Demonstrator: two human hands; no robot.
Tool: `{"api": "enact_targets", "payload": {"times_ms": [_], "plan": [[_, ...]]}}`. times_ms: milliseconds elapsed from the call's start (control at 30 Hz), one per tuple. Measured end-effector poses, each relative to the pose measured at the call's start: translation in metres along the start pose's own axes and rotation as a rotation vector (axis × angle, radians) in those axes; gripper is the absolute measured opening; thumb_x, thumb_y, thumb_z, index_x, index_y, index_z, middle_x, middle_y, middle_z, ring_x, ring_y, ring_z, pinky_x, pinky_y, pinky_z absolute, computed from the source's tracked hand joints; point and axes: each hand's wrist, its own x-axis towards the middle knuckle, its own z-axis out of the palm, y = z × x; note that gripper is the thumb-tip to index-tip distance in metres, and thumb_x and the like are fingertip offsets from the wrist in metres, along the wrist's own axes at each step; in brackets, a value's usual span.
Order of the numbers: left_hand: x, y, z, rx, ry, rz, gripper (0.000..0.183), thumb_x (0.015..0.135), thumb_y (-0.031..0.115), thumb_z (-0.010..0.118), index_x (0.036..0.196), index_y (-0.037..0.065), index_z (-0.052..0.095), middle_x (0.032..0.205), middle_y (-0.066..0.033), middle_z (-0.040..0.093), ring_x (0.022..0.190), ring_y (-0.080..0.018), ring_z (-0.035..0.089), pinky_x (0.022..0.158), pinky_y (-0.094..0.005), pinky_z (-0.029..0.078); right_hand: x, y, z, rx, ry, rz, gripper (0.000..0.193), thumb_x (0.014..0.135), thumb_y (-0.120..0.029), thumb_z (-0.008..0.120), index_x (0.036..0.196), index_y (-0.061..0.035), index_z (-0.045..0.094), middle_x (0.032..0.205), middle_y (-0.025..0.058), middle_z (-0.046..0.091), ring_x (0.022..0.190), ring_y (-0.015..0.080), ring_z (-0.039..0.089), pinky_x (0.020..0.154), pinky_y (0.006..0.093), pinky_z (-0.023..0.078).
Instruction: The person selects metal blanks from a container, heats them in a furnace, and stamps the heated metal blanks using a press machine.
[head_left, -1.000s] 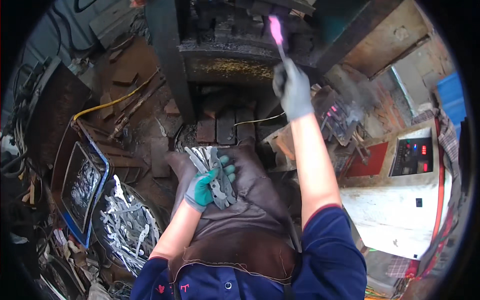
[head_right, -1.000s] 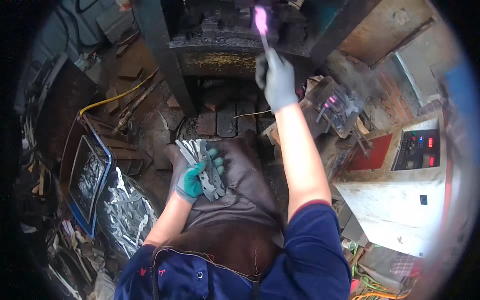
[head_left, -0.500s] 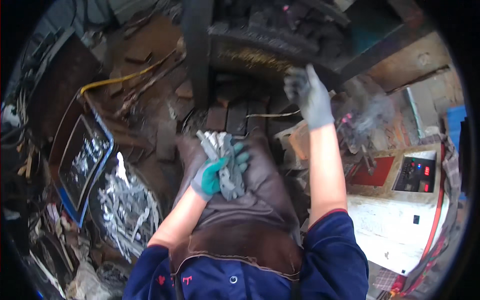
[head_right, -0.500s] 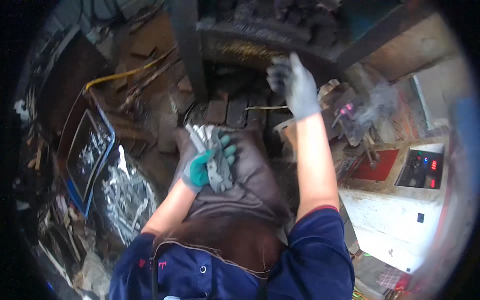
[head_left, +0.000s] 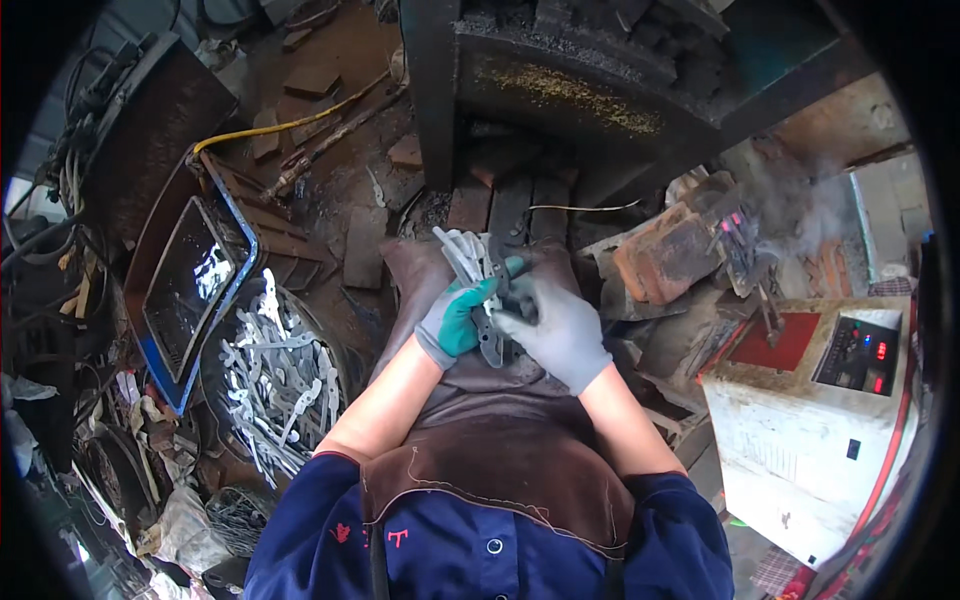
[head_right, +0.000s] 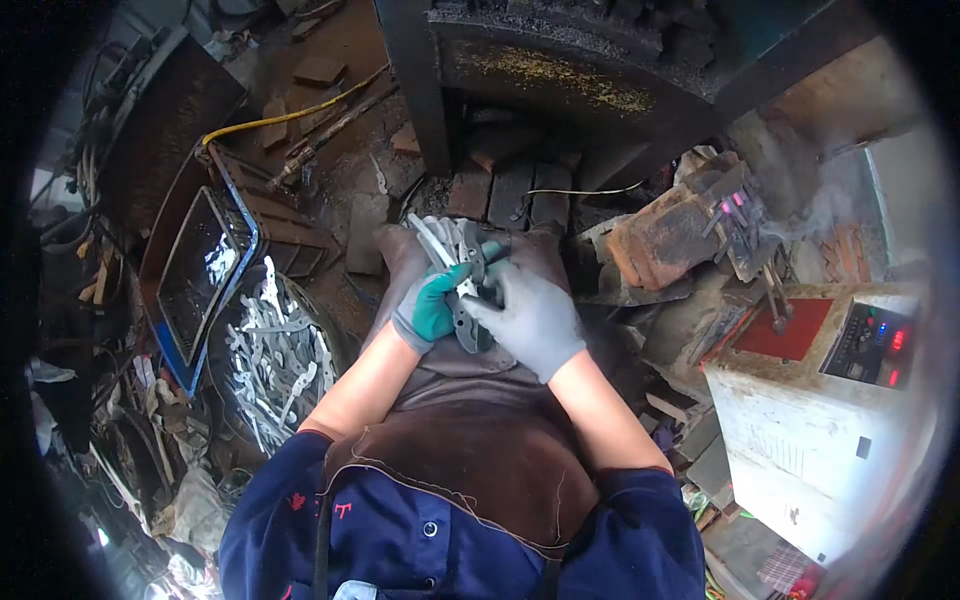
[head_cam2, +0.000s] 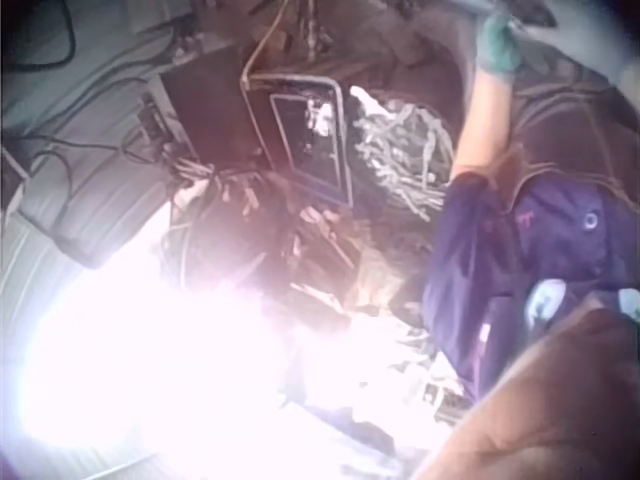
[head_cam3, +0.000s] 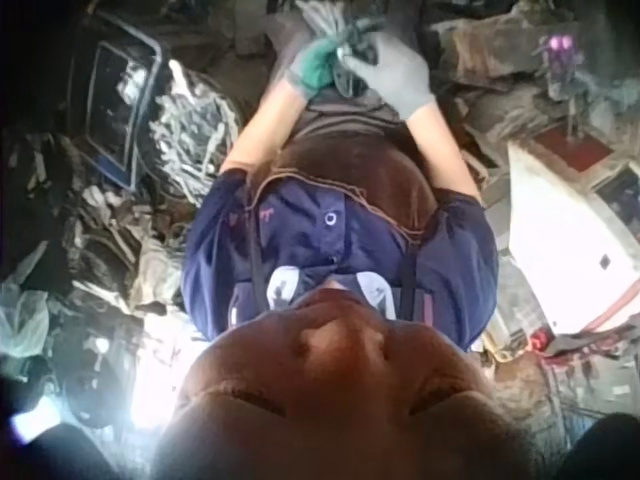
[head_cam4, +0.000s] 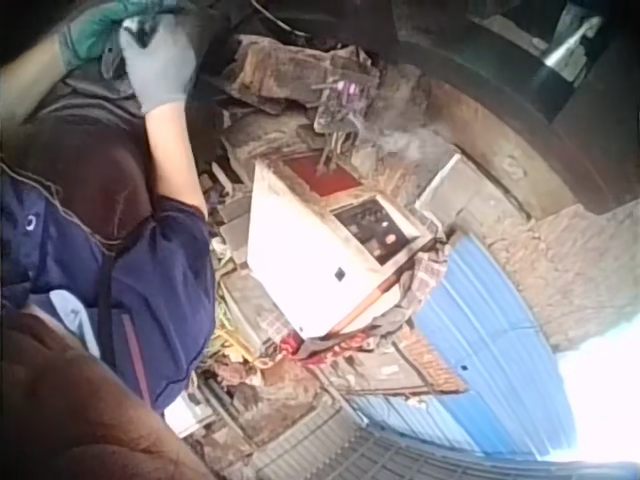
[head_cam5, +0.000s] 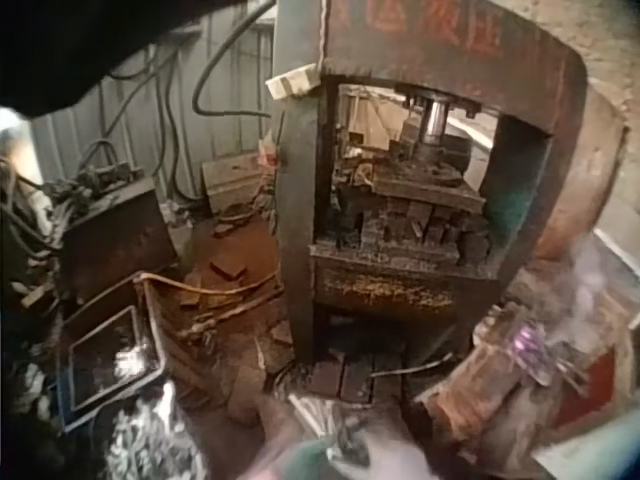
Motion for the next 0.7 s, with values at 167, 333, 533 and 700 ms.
{"api": "enact_targets", "payload": {"times_ms": [167,333,533,700], "plan": [[-0.004,-0.006,0.002,0.033,-0.06,0.003,0.039,0.084,0.007,0.059,0.122,0.002,0.052,0.113,-0.0115,0.061,0.104,-0.0242,0.06,0.09,-0.0376,0.049,0.067,-0.014,-0.012,-0.124,0.054,-0.06,0.045,0.074,-0.045,0.066,0.099,-0.0075,0.064,0.094,0.0151,0.066,0.085,0.0336,0.063,0.074,0.0408,0.049],[-0.004,-0.005,0.011,0.213,-0.055,-0.217,0.04,0.085,0.009,0.061,0.122,-0.001,0.051,0.111,-0.0159,0.062,0.102,-0.0285,0.062,0.091,-0.0409,0.049,0.093,0.023,-0.006,0.072,-0.116,0.021,0.038,0.076,-0.041,0.068,0.081,-0.0032,0.068,0.076,0.0145,0.067,0.072,0.0292,0.065,0.068,0.0378,0.05],[-0.015,-0.001,0.01,0.092,-0.012,-0.207,0.05,0.085,0.007,0.062,0.131,0.009,0.043,0.109,-0.0108,0.059,0.094,-0.0297,0.062,0.079,-0.0458,0.054,-0.021,0.122,-0.077,1.139,0.491,0.42,0.025,0.091,-0.028,0.059,0.089,-0.0029,0.061,0.07,0.0029,0.059,0.052,0.0107,0.055,0.044,0.0217,0.04],[-0.002,-0.008,0.01,0.054,0.01,-0.213,0.048,0.084,0.008,0.063,0.129,0.01,0.046,0.109,-0.0103,0.059,0.095,-0.0285,0.061,0.08,-0.0456,0.054,-0.097,0.185,-0.061,1.424,0.93,0.425,0.024,0.094,-0.019,0.055,0.111,-0.0029,0.052,0.088,0.0089,0.064,0.072,0.0168,0.065,0.059,0.0251,0.052]]}}
